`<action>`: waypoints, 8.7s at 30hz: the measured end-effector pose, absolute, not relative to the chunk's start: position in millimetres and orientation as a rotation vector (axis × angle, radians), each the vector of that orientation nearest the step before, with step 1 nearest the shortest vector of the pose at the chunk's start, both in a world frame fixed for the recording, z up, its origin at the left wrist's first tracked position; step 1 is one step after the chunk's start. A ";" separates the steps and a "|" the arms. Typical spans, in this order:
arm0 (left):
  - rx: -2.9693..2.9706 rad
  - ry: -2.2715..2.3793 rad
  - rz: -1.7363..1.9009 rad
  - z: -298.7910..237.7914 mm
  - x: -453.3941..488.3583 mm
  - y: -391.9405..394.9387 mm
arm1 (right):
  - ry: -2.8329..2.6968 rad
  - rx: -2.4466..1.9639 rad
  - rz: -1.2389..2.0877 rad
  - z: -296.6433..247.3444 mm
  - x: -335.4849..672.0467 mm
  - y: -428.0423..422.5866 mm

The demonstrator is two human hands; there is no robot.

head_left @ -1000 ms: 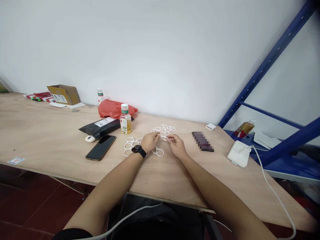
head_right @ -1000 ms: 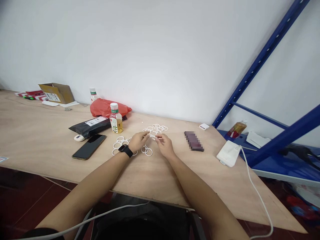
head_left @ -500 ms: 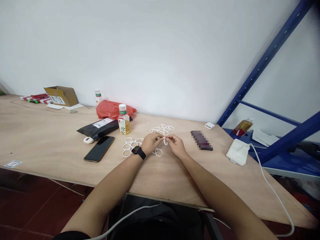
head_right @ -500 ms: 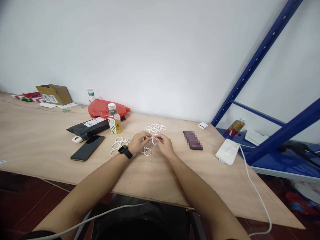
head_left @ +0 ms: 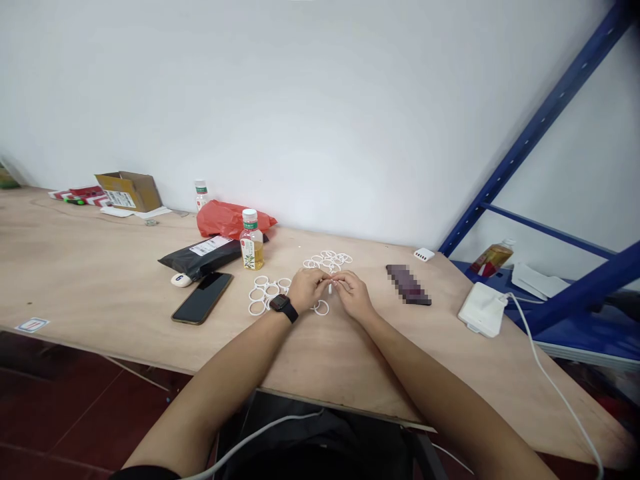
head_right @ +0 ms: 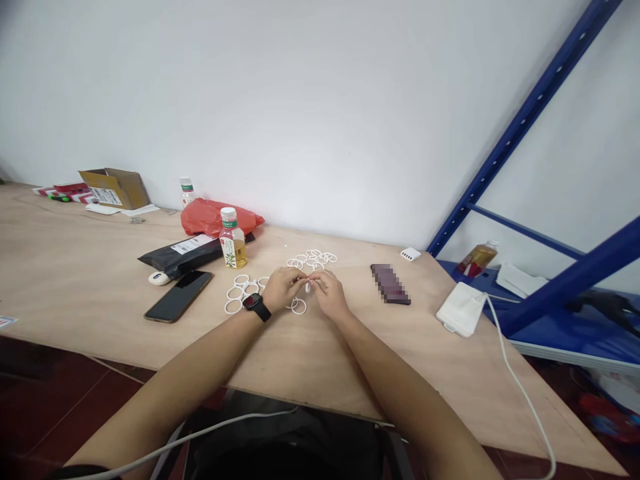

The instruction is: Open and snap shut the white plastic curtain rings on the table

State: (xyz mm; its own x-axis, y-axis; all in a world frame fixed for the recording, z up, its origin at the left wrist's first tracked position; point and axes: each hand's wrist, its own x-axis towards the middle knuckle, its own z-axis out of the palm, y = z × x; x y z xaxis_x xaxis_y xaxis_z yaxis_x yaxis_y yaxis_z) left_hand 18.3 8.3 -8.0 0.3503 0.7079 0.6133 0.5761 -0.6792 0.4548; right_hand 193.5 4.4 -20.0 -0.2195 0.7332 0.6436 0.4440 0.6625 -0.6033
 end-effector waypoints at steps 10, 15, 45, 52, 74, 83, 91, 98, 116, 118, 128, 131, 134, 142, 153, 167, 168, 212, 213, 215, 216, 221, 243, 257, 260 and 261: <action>2.457 1.508 0.924 2.4 5.4 8.1 | -2.113 -1.410 0.036 -34.0 210.8 52.8; 2.485 1.529 0.920 -2.4 7.6 12.0 | -2.176 -1.572 0.053 -41.5 214.1 61.7; 2.352 1.083 1.312 -5.3 16.8 11.2 | -1.697 -1.078 0.667 -22.3 197.1 -0.1; 2.362 1.038 1.271 -5.7 16.5 12.0 | -1.619 -1.073 0.712 -22.8 197.9 -0.2; 2.280 1.489 1.328 -6.4 0.9 21.0 | -2.025 -1.122 0.083 -14.4 209.8 5.0; 2.061 1.690 1.494 -3.5 -2.5 22.1 | -2.290 -1.341 0.056 -14.9 179.0 68.3; 2.018 1.744 1.425 0.2 -1.9 20.0 | -2.436 -1.631 0.111 -12.5 156.9 74.7; 2.108 1.635 1.405 -4.2 1.6 22.0 | -2.103 -1.200 0.377 -6.4 173.6 47.5; 2.374 1.219 1.291 -6.6 9.2 19.1 | -1.689 -1.043 0.630 -13.2 178.7 10.1; 2.380 1.230 1.247 -4.9 8.3 18.6 | -1.696 -1.021 0.696 -15.4 180.9 15.2; 2.377 1.676 0.862 0.2 8.1 11.1 | -2.102 -1.323 0.208 -21.9 190.1 74.9; 2.337 1.824 0.831 -0.5 5.5 12.6 | -2.348 -1.323 0.054 -21.7 169.1 83.0; 2.293 1.902 0.903 -3.6 1.7 15.6 | -2.486 -1.359 0.005 -20.9 146.8 89.1; 2.259 1.818 1.090 -11.1 -1.4 20.6 | -2.334 -1.418 0.222 -16.7 153.5 84.1; 2.439 1.403 1.116 -3.9 12.3 11.6 | -1.982 -1.071 0.453 -10.5 195.4 16.8; 2.192 1.139 1.208 -5.7 13.8 11.4 | -1.742 -1.056 0.486 -5.0 192.1 5.9; 2.173 1.138 1.203 -5.3 13.6 11.3 | -1.740 -1.062 0.478 -4.6 191.9 5.9; 2.408 1.360 0.971 -7.7 9.1 13.4 | -1.728 -1.013 0.592 -22.3 195.8 23.0; 2.390 1.381 0.963 -7.1 9.0 13.5 | -1.710 -0.998 0.667 -24.3 198.0 29.0; 2.363 1.444 0.920 -6.1 9.4 13.2 | -1.668 -0.978 0.869 -28.1 203.6 44.5; 2.363 1.484 0.875 -5.9 9.8 12.9 | -1.677 -1.004 0.931 -29.6 206.0 53.5; 2.456 1.640 0.555 -7.7 10.7 11.9 | -2.030 -1.291 0.570 -29.0 200.0 95.0; 2.481 1.412 1.074 -4.1 11.9 11.0 | -1.876 -1.100 0.458 -13.9 196.2 16.0; 2.304 1.405 1.085 2.8 14.4 9.8 | -1.632 -0.975 0.763 -15.4 184.9 24.3; 2.342 1.479 1.020 4.1 12.6 8.5 | -1.685 -1.034 0.732 -22.5 197.1 47.4; 2.357 1.487 0.994 4.0 12.2 8.2 | -1.690 -1.093 0.667 -24.9 203.2 56.1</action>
